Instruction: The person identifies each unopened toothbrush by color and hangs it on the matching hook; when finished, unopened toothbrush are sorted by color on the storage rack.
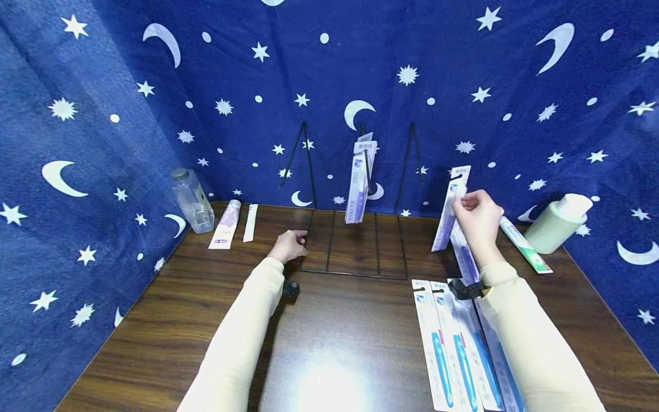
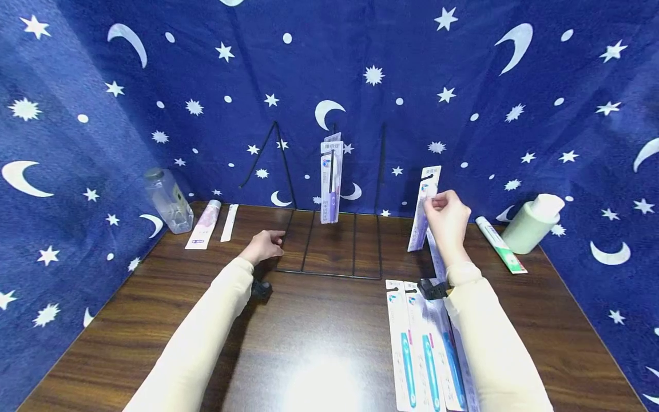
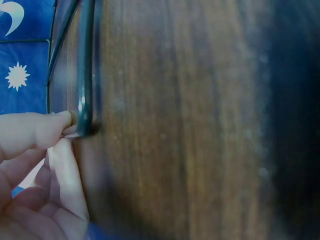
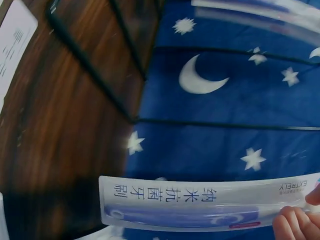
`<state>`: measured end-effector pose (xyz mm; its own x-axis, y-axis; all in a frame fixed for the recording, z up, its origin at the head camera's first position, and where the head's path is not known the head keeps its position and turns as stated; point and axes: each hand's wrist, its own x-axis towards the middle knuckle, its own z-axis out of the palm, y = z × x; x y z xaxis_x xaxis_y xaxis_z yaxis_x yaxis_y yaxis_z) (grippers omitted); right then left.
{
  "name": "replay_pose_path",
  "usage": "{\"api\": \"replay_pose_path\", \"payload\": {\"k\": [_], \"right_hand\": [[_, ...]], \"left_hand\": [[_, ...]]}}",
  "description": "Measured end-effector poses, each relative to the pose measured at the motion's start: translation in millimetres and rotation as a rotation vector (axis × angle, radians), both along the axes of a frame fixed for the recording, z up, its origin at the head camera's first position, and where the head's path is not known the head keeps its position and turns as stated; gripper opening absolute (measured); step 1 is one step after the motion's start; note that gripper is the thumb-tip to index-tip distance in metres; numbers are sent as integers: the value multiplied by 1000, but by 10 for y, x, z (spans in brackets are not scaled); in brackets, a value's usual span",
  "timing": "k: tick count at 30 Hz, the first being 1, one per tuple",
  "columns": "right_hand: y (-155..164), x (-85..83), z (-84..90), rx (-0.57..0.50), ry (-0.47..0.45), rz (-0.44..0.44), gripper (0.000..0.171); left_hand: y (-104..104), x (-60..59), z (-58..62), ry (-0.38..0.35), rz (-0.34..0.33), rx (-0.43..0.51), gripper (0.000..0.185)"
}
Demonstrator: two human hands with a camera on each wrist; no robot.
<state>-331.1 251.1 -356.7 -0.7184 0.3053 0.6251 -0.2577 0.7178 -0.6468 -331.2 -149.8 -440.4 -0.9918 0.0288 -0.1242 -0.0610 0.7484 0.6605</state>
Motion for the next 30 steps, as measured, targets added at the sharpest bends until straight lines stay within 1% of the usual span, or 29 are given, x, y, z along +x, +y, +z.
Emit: {"api": "replay_pose_path", "payload": {"k": [3, 5, 9, 10, 13, 16, 17, 19, 21, 23, 26, 28, 30], "right_hand": [[-63, 102, 130, -27, 47, 17, 20], [-106, 170, 204, -39, 78, 26, 19], [-192, 303, 322, -53, 123, 64, 18], [-216, 340, 351, -51, 133, 71, 18], [-294, 461, 439, -40, 170, 96, 17], [-384, 581, 515, -19, 215, 128, 16], [-413, 618, 534, -14, 230, 141, 16], [-474, 685, 568, -15, 251, 174, 15], [-525, 742, 595, -29, 265, 209, 14], [-590, 783, 619, -51, 272, 246, 14], [-699, 844, 648, -84, 294, 293, 11], [-783, 886, 649, -87, 315, 327, 10], [-874, 930, 634, -67, 334, 362, 8]], "left_hand": [[12, 41, 67, 15, -2, -30, 61], [11, 45, 80, 5, 4, -22, 61], [-21, -43, 4, -12, 12, -6, 63], [-44, -87, -53, 17, 1, 9, 62], [-56, -127, -87, 9, -7, 2, 62], [-31, -85, -50, 11, -2, 6, 62], [-6, -41, 4, -18, 10, 0, 62], [3, 0, 26, 10, -2, -11, 61], [24, 37, 54, 15, -5, -10, 60], [16, 52, 59, 29, -11, -17, 60], [21, 60, 65, 23, -5, -11, 61], [20, 52, 57, 20, -2, -6, 61], [23, 49, 52, 16, 1, 0, 61]]}}
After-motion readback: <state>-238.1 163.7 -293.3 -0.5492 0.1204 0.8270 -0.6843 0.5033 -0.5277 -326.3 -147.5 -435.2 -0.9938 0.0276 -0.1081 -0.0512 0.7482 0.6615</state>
